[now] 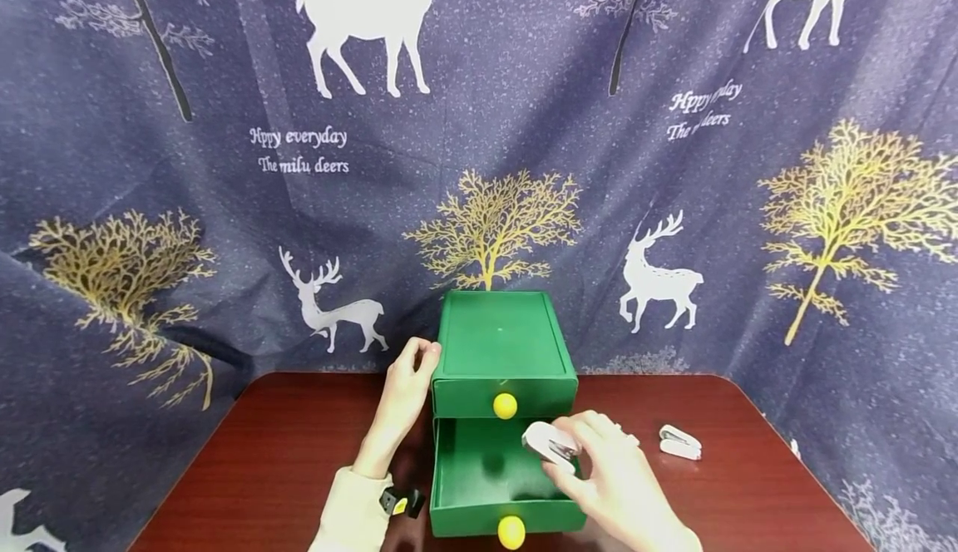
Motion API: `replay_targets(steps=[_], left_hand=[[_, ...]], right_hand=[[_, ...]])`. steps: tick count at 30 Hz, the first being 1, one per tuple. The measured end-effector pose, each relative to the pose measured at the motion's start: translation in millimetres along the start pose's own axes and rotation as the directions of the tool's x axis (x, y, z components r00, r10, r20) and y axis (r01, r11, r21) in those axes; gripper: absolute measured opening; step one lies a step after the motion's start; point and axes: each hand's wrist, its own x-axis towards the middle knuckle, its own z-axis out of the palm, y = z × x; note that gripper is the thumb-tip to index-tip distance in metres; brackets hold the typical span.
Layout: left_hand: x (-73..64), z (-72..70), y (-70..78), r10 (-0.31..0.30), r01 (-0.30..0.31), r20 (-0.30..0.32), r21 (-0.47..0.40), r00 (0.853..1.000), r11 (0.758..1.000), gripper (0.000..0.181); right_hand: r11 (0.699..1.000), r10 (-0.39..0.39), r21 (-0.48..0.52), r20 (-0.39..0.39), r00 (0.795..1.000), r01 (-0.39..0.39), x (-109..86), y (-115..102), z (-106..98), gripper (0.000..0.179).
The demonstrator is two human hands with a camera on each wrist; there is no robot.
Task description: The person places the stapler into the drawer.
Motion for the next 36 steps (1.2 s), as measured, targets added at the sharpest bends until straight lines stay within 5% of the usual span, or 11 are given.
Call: replay_targets(steps=[7, 17, 24, 31, 36], left_hand=[[1.0, -0.1, -1.0, -0.008, 0.008, 0.008, -0.008, 1.000, 1.000, 0.027], [1.4, -0.1, 2.2, 0.011, -0.011, 0.003, 0.005, 1.000, 1.000, 0.026], [1.5, -0.3, 1.5, -0.009, 0.009, 0.008, 0.000, 1.000, 1.000, 0.025], [0.9, -1.0, 0.9, -0.011, 0.011, 0.004, 0.006, 1.000, 1.000, 0.024], [0.3, -0.4, 0.3, -0.004, 0.004, 0.000, 0.006, 1.000, 1.000, 0.025]], right_hand=[[1.000, -0.026, -0.017, 0.004, 1.000, 0.026, 7.1, -15.2, 19.2, 0.044], [0.994, 0.107, -0.022, 0.080, 0.991, -0.105, 13.4, -34.8, 31.8, 0.037], [0.980, 0.197, -0.041, 0.215, 0.957, -0.192, 18.7, -52.5, 42.5, 0.031], [0.970, 0.243, -0.065, 0.262, 0.934, -0.234, 23.5, -62.3, 54.0, 0.029], [0.953, 0.280, 0.000, 0.372, 0.885, -0.302, 27.8, -65.5, 59.9, 0.025]])
